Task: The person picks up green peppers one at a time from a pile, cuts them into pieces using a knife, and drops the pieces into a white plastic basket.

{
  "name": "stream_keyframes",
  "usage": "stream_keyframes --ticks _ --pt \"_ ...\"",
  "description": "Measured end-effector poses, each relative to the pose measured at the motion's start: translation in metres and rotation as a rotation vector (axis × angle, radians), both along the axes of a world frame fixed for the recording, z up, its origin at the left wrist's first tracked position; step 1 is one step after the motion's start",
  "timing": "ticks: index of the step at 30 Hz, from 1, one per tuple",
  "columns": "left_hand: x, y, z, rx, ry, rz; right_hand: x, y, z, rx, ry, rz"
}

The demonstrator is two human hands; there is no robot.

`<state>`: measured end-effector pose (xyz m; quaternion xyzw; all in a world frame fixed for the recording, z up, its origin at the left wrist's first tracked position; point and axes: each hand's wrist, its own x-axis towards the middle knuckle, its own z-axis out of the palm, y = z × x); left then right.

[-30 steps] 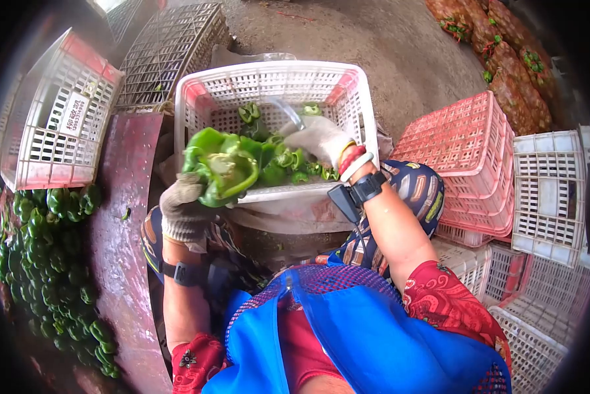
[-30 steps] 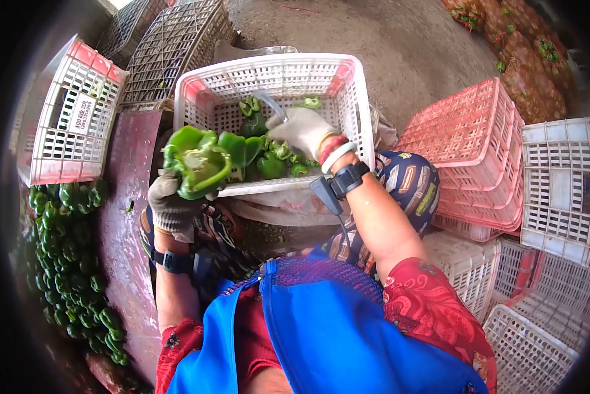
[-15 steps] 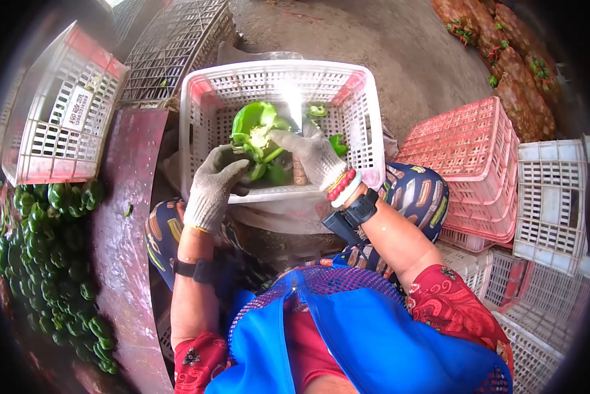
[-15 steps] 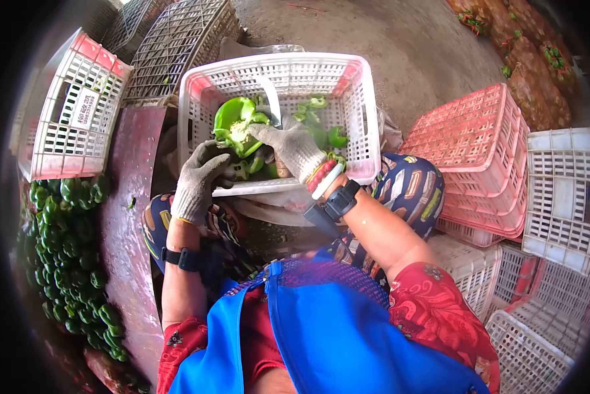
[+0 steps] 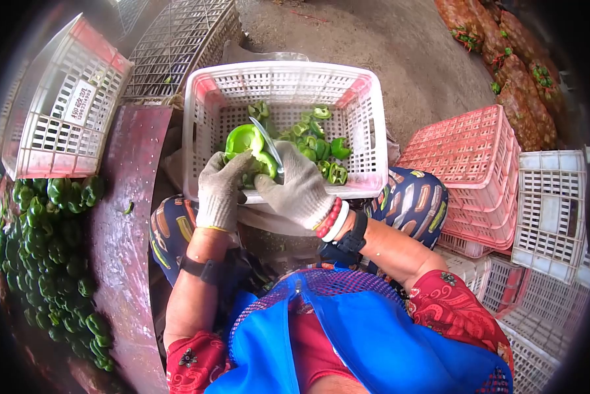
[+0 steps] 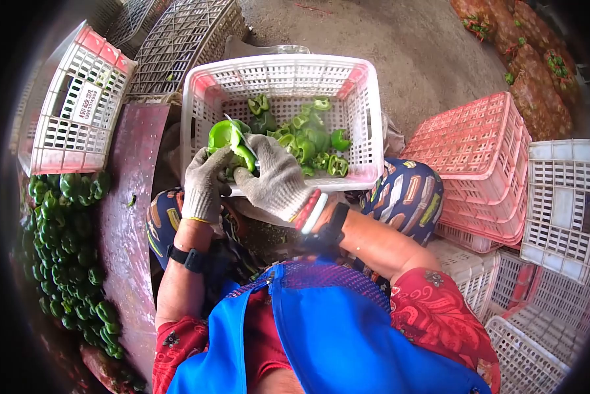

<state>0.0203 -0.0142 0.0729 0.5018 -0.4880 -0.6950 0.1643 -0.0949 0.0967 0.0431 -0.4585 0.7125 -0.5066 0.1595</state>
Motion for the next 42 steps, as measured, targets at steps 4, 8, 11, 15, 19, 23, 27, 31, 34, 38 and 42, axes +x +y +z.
stream_keyframes --ticks 4,8,11,15,19,23,27,31,34,38,42 --pt "-0.007 0.006 -0.039 -0.201 -0.020 0.041 -0.001 -0.005 0.005 0.050 0.269 -0.020" --pt "-0.011 0.001 -0.037 0.119 0.169 0.015 -0.010 -0.008 0.010 0.121 0.305 -0.030" --pt "-0.009 -0.007 -0.029 0.273 0.272 -0.080 -0.032 -0.008 0.017 -0.019 0.306 -0.017" --pt "-0.001 0.000 -0.027 0.448 0.261 -0.087 -0.035 -0.001 0.013 -0.106 0.293 0.071" --pt "0.001 0.002 -0.008 0.555 0.286 -0.004 -0.038 -0.005 0.002 -0.241 0.265 0.150" --pt "0.003 -0.011 -0.008 0.663 0.325 -0.123 -0.027 -0.008 -0.010 -0.114 -0.196 0.043" --pt "0.021 -0.008 0.006 0.529 0.438 -0.305 -0.044 -0.006 0.009 0.008 -0.941 0.109" --pt "0.099 -0.001 0.065 0.413 0.386 -0.190 -0.062 -0.014 -0.025 0.166 -1.185 -0.064" --pt "0.235 -0.004 0.079 -0.058 -0.103 0.007 -0.070 -0.005 -0.045 0.330 -0.994 -0.174" --pt "0.322 0.019 0.096 0.169 -1.106 -0.730 -0.078 0.007 -0.054 0.304 -1.287 -0.227" --pt "0.323 -0.030 0.087 0.008 -1.273 -1.091 -0.096 -0.006 -0.073 0.161 -1.520 -0.349"
